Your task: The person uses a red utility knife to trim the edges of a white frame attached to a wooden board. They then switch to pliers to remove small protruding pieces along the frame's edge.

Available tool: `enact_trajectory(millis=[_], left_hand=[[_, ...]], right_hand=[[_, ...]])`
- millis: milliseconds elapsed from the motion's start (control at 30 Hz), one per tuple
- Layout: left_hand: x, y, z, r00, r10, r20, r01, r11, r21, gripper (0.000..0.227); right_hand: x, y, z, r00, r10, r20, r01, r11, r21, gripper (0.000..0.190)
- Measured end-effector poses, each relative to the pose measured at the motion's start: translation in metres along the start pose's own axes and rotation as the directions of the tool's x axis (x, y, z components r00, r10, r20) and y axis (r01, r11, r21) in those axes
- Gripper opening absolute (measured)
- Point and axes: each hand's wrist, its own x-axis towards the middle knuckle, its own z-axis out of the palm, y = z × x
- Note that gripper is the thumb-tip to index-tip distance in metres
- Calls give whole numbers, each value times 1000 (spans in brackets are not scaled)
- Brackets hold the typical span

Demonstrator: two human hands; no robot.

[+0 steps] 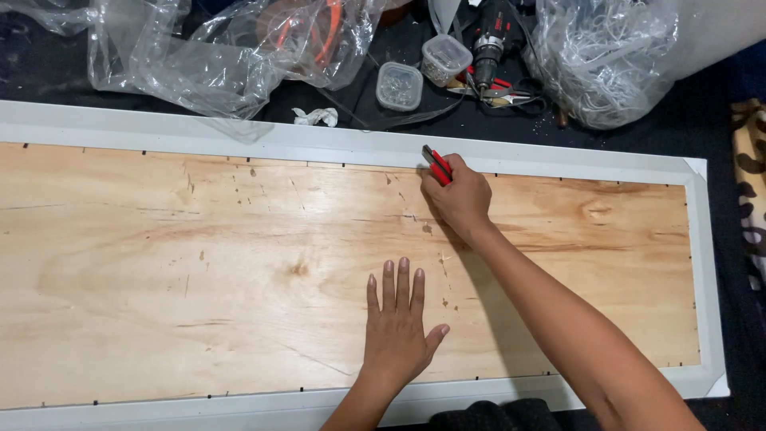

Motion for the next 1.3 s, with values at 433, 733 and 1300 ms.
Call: enact_trajectory(millis=[433,733,1300], left_hand=[[1,-1,-2,999,5,36,-4,1000,-25,99],[17,-38,-33,991,-25,134,65,952,-299,99],[29,-97,-47,946,-269,181,277,961,-21,82]], right_hand=[[15,36,29,952,-254,-168,238,965,-113,26],[-17,-46,-20,996,-35,83,25,994,110,45],[-63,-118,73,863,303,405,-506,487,712,30]])
